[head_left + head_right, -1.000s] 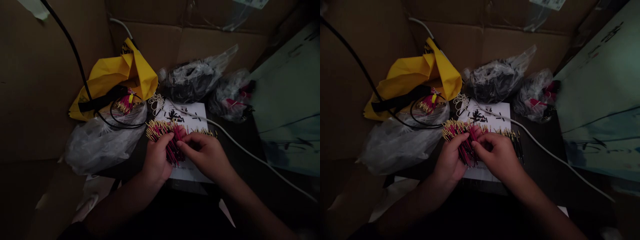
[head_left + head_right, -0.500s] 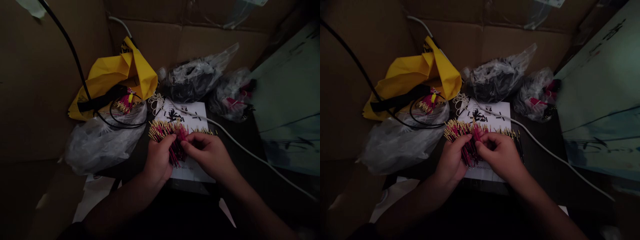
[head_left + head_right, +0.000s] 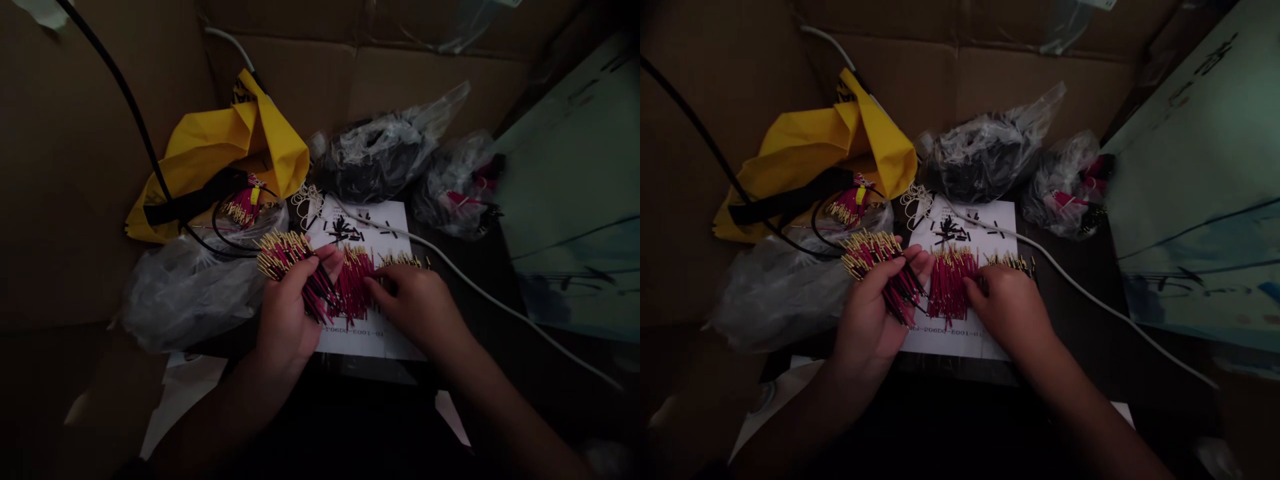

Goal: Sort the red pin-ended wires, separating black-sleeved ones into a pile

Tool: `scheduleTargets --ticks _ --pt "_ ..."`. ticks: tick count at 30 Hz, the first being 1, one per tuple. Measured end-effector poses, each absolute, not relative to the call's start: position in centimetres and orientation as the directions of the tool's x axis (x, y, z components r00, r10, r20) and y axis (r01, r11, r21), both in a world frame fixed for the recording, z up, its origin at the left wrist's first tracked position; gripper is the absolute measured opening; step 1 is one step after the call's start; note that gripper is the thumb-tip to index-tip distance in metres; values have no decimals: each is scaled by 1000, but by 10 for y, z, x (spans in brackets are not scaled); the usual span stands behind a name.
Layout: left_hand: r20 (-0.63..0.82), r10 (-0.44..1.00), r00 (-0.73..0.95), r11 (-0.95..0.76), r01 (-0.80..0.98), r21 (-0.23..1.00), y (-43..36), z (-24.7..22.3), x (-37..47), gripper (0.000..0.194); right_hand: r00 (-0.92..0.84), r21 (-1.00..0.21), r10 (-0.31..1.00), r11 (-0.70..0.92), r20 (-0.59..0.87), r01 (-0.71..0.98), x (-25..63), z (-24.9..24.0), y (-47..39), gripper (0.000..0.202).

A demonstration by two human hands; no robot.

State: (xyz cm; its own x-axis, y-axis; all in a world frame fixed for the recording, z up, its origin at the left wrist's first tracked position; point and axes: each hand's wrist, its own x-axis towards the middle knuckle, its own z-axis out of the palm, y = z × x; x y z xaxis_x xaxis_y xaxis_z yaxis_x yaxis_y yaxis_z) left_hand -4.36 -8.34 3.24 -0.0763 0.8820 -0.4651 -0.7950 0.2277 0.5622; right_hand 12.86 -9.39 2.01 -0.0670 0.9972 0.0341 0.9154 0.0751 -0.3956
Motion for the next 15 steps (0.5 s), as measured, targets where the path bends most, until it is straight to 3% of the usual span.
scheduleTargets --ticks 8,15 --pt "-564 807 -172 231 -789 570 -73 35 -62 29 -151 -284 988 135 -36 949 129 22 -96 25" --pt "-548 823 -152 240 -781 576 -74 37 -63 35 -203 -333 978 173 -56 927 117 20 -102 28"
